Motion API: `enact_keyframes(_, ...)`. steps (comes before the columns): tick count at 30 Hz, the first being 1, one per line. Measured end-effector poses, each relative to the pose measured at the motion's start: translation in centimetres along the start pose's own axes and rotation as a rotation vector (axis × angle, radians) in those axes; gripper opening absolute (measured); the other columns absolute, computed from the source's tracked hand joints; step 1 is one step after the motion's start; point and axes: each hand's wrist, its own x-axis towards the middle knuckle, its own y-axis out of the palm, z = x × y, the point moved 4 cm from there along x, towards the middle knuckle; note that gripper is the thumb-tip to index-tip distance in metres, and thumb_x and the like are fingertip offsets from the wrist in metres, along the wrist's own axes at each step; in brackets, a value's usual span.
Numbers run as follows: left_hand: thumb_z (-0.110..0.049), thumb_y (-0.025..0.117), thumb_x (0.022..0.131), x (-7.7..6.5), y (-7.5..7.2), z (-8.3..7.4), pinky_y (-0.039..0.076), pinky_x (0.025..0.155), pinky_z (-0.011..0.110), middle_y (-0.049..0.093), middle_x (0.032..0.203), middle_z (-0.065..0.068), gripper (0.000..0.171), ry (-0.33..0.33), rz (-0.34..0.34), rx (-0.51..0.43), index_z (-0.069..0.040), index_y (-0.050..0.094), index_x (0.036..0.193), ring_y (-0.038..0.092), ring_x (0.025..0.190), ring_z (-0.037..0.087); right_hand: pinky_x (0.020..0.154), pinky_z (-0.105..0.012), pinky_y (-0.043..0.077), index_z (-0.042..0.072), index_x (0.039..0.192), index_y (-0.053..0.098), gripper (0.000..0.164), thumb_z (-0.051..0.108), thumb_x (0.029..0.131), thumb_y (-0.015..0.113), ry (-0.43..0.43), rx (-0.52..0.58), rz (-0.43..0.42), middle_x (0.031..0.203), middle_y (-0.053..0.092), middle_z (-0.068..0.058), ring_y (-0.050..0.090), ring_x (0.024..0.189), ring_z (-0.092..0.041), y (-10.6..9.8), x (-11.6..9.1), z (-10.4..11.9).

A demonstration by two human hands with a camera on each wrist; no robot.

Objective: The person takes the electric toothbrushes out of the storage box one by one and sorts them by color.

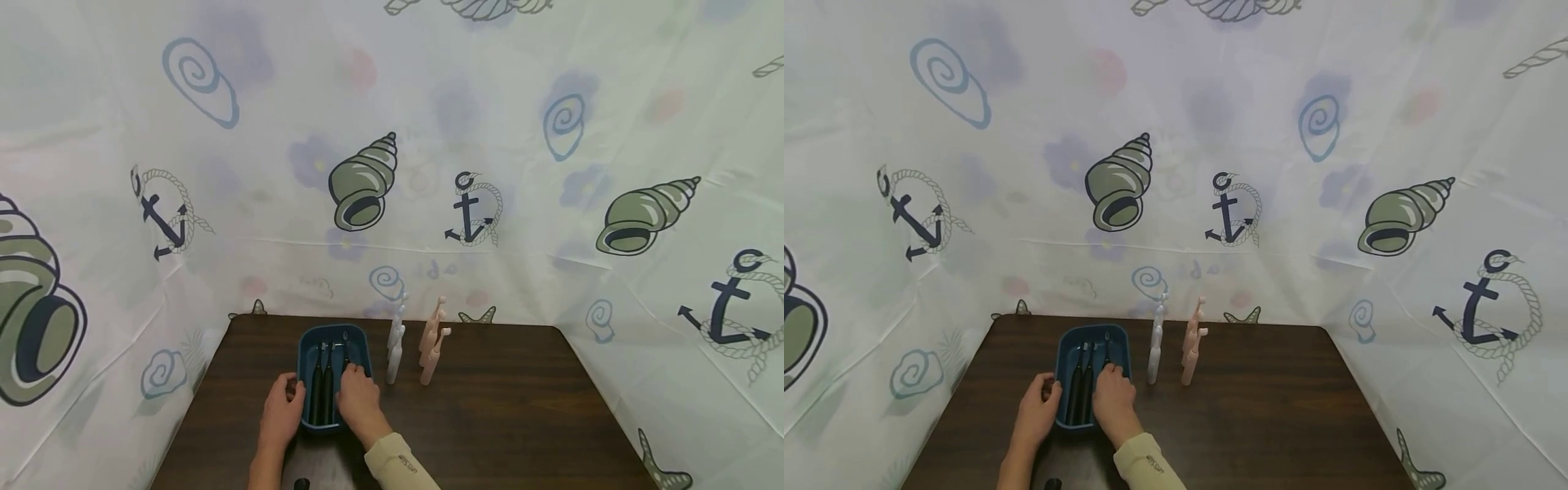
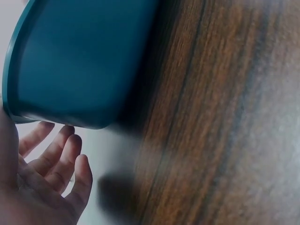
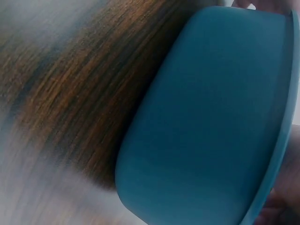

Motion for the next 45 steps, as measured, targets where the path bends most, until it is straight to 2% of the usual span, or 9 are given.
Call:
enact_keyframes(5, -0.032, 0.050, 0.112, 0.0, 0.1, 0.1, 0.052, 0.086, 0.046, 0.065, 0.136, 0.017, 0.045, 0.008, -0.010, 0.021, -0.006, 0.053, 0.149, 0.066, 0.112, 0.028, 0.075, -0.051, 0.061, 0.003, 0.135, 0.064, 0.047, 0.025, 0.097, 0.080, -0.003, 0.048, 0.000, 0.122, 0.071, -0.016, 0.073, 0.089, -0.035, -0.1, -0.2, -0.1)
enact_keyframes(9, -0.032, 0.048, 0.112, -0.2, 0.0, -0.1, 0.052, 0.086, 0.048, 0.064, 0.137, 0.017, 0.045, 0.007, -0.022, 0.037, -0.007, 0.053, 0.149, 0.066, 0.113, 0.029, 0.076, -0.052, 0.061, 0.007, 0.142, 0.062, 0.051, 0.024, 0.097, 0.078, -0.036, 0.086, -0.041, 0.128, 0.072, -0.015, 0.074, 0.092, -0.035, -0.4, -0.5, 0.0)
enact_keyframes(14, -0.033, 0.049, 0.112, -0.3, -0.1, -0.5, 0.052, 0.084, 0.045, 0.064, 0.138, 0.017, 0.046, -0.003, -0.017, 0.035, -0.007, 0.052, 0.149, 0.066, 0.113, 0.028, 0.077, -0.053, 0.060, 0.010, 0.147, 0.059, 0.055, 0.022, 0.096, 0.077, -0.065, 0.134, -0.082, 0.133, 0.072, -0.013, 0.074, 0.096, -0.037, -0.9, -0.8, -0.1)
enact_keyframes(19, -0.033, 0.051, 0.112, -0.2, -0.1, -0.7, 0.052, 0.080, 0.041, 0.064, 0.137, 0.017, 0.045, -0.005, -0.018, 0.027, -0.007, 0.052, 0.149, 0.066, 0.112, 0.028, 0.079, -0.053, 0.059, 0.016, 0.149, 0.057, 0.057, 0.023, 0.096, 0.076, -0.069, 0.215, -0.081, 0.134, 0.072, -0.009, 0.074, 0.098, -0.035, -0.9, -0.8, -0.6)
enact_keyframes(25, -0.032, 0.052, 0.112, -0.3, -0.1, -0.8, 0.052, 0.080, 0.042, 0.065, 0.136, 0.018, 0.045, -0.002, -0.019, 0.028, -0.006, 0.053, 0.149, 0.067, 0.111, 0.028, 0.070, -0.048, 0.055, 0.022, 0.150, 0.056, 0.058, 0.023, 0.096, 0.077, -0.074, 0.312, -0.122, 0.130, 0.074, -0.003, 0.073, 0.088, -0.026, -0.9, -1.1, -1.0)
enact_keyframes(31, -0.031, 0.052, 0.112, -0.4, -0.2, -0.8, 0.052, 0.080, 0.042, 0.065, 0.136, 0.017, 0.044, -0.005, -0.023, 0.027, -0.007, 0.053, 0.149, 0.068, 0.111, 0.028, 0.069, -0.042, 0.050, 0.030, 0.151, 0.054, 0.057, 0.028, 0.099, 0.075, -0.037, 0.399, -0.161, 0.130, 0.074, 0.004, 0.071, 0.082, -0.020, -1.6, -1.5, -1.6)
enact_keyframes(35, -0.031, 0.052, 0.111, -0.5, -0.3, -0.9, 0.052, 0.082, 0.043, 0.064, 0.136, 0.018, 0.045, -0.007, -0.023, 0.025, -0.006, 0.053, 0.149, 0.067, 0.112, 0.030, 0.067, -0.040, 0.048, 0.031, 0.151, 0.053, 0.056, 0.029, 0.099, 0.074, -0.032, 0.459, -0.183, 0.133, 0.074, 0.004, 0.069, 0.077, -0.016, -2.3, -1.6, -2.0)
enact_keyframes(45, -0.031, 0.052, 0.112, -0.6, -0.2, -0.9, 0.051, 0.079, 0.042, 0.065, 0.136, 0.017, 0.045, -0.005, -0.015, 0.029, -0.006, 0.053, 0.149, 0.067, 0.112, 0.029, 0.079, -0.050, 0.052, 0.034, 0.152, 0.053, 0.057, 0.026, 0.100, 0.074, -0.008, 0.561, -0.226, 0.139, 0.072, 0.005, 0.072, 0.093, -0.017, -3.2, -2.4, -2.9)
